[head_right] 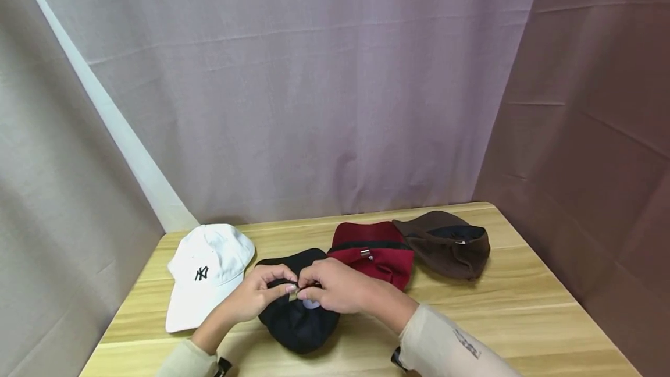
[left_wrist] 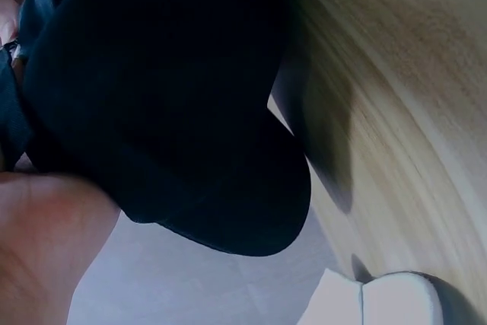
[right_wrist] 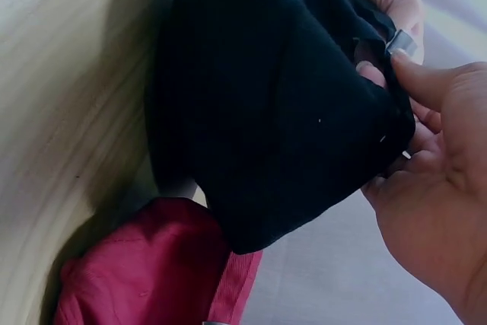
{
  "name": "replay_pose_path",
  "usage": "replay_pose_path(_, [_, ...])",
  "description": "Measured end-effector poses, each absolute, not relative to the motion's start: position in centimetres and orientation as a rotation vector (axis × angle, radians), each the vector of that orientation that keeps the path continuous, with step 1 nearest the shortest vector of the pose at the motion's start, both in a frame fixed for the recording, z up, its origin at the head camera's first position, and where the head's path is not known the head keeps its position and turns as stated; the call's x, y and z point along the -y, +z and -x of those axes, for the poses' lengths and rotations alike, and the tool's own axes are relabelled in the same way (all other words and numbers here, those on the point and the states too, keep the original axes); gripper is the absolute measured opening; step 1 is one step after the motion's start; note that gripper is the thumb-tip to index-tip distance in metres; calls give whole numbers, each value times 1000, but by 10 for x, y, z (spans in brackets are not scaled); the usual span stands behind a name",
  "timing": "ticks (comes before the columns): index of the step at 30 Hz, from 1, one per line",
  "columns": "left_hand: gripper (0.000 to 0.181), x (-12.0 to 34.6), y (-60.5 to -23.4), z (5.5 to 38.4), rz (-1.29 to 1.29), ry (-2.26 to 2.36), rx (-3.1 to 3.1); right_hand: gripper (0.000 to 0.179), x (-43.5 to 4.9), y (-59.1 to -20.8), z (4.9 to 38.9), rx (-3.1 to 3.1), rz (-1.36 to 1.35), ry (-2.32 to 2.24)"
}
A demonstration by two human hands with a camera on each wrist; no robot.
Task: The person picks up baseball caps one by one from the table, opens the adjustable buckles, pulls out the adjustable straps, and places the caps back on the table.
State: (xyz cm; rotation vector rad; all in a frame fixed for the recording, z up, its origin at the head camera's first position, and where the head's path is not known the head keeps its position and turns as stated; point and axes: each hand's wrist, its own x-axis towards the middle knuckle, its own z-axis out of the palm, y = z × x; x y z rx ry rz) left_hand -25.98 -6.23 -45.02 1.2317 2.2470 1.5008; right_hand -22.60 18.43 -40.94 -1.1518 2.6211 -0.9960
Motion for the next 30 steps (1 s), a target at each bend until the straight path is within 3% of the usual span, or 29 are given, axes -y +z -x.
replay_pose_path(30, [11, 66, -451, 258, -1277, 1504, -2258, 12, -185, -416, 223, -2543, 1122, -1176])
